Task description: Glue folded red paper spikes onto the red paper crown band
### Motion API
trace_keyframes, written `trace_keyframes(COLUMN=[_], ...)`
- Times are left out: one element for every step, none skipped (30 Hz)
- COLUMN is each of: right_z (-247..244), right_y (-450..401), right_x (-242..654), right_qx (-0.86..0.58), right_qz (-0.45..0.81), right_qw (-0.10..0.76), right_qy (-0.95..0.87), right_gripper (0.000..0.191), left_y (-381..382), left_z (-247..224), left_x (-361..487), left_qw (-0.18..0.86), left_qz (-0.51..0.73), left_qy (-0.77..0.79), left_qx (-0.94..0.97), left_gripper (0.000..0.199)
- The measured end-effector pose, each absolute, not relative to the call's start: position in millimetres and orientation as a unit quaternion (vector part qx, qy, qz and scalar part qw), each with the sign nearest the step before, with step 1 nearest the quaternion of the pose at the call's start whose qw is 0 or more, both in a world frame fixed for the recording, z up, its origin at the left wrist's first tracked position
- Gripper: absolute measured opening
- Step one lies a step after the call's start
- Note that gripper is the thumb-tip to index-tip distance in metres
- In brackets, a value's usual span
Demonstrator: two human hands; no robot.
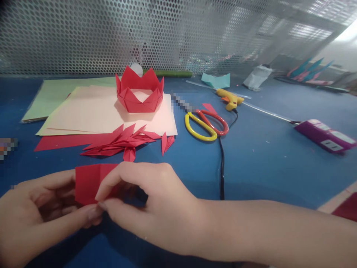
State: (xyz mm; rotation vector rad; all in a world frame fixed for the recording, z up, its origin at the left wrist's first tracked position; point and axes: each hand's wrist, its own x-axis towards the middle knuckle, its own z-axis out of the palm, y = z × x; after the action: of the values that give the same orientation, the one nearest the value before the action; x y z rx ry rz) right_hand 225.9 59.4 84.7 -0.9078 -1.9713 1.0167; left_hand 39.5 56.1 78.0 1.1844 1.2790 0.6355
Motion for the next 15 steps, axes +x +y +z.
trace_keyframes(right_z=[84.6,84.5,84.3,84.1,83.9,83.6,83.4,83.1,82.9,82.7,82.6,82.6,82.7,82.7,82.7], right_y=[59.5,59.6,59.9,60.1,60.4,60.7,60.9,61.2,61.4,61.6,61.7,61.8,61.8,61.8,61.8], right_x=[225.5,225.1,224.6,224.2,223.9,223.6,223.5,223.5,223.7,224.0,224.4,224.8,225.1,225.4,225.5], right_qx=[-0.355,-0.358,-0.362,-0.366,-0.370,-0.373,-0.376,-0.378,-0.379,-0.379,-0.378,-0.378,-0.378,-0.379,-0.380], right_qz=[0.402,0.409,0.415,0.421,0.426,0.430,0.434,0.437,0.439,0.442,0.445,0.447,0.449,0.450,0.450], right_qw=[0.368,0.370,0.371,0.371,0.370,0.368,0.366,0.364,0.363,0.361,0.360,0.359,0.358,0.355,0.353], right_qy=[-0.760,-0.753,-0.747,-0.742,-0.738,-0.735,-0.733,-0.731,-0.730,-0.728,-0.728,-0.727,-0.726,-0.726,-0.727], right_gripper=[0.011,0.011,0.012,0.012,0.012,0.011,0.011,0.011,0.010,0.010,0.009,0.009,0.009,0.009,0.010], left_y=[56.5,56.8,57.1,57.3,57.4,57.5,57.5,57.4,57.3,57.0,56.7,56.3,55.8,55.3,54.9], left_z=[76.5,75.0,73.5,72.2,71.2,70.5,70.1,70.0,70.3,71.0,72.1,73.5,75.1,76.9,78.5], left_x=[38.1,36.6,35.1,33.9,33.0,32.4,32.2,32.4,33.0,33.9,35.0,36.4,37.9,39.3,40.7], left_qw=[0.604,0.611,0.619,0.626,0.629,0.631,0.632,0.632,0.632,0.632,0.633,0.632,0.628,0.622,0.614], left_qz=[0.273,0.272,0.270,0.269,0.267,0.266,0.265,0.264,0.265,0.265,0.264,0.264,0.266,0.268,0.271], left_qy=[0.546,0.538,0.531,0.526,0.524,0.524,0.523,0.520,0.518,0.515,0.513,0.515,0.524,0.539,0.555], left_qx=[0.512,0.513,0.512,0.509,0.507,0.506,0.507,0.510,0.512,0.515,0.516,0.515,0.511,0.501,0.492], left_gripper=[0.019,0.020,0.023,0.026,0.027,0.029,0.029,0.028,0.028,0.027,0.026,0.024,0.023,0.023,0.023])
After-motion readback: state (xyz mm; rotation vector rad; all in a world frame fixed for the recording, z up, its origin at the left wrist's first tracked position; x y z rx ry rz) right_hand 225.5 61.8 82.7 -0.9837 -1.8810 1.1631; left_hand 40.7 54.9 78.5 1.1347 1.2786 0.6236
